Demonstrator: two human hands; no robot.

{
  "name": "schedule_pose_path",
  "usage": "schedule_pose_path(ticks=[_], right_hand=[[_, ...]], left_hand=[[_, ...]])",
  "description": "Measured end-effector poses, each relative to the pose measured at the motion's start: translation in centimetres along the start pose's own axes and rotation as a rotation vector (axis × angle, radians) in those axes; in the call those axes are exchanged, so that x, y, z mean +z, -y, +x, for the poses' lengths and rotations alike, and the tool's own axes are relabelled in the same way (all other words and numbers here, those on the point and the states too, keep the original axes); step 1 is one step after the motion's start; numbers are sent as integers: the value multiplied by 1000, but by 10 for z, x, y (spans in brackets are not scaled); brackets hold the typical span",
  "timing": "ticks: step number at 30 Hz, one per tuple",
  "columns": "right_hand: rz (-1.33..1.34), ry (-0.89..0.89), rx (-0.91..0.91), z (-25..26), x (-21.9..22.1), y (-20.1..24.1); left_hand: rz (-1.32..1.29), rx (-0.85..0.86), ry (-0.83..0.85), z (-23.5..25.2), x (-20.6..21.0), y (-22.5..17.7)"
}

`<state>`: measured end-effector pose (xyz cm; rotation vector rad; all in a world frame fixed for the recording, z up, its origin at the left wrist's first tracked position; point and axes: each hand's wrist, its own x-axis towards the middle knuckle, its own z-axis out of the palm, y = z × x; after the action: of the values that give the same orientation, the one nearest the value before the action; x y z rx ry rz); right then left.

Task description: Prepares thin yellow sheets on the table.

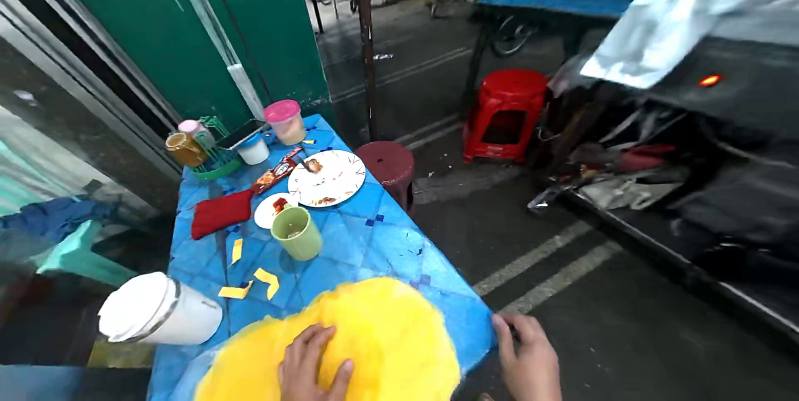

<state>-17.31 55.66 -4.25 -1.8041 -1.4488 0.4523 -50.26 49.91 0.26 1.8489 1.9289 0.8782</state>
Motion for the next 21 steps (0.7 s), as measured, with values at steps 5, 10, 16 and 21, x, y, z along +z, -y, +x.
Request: schedule_pose_path(ticks=[5, 10, 16, 21], right_hand=[[-19, -150, -53, -23, 1, 27], [-29, -26, -233, -82, -2, 73], [7, 267, -348, -124, 10, 103], [93, 311, -331, -133, 21, 107]], left_hand=[[-321, 75, 73, -17, -24, 16], [-236, 225, 167, -33, -25, 7], [25, 268, 149, -19, 7, -19], [-28, 269, 36, -15, 22, -14]])
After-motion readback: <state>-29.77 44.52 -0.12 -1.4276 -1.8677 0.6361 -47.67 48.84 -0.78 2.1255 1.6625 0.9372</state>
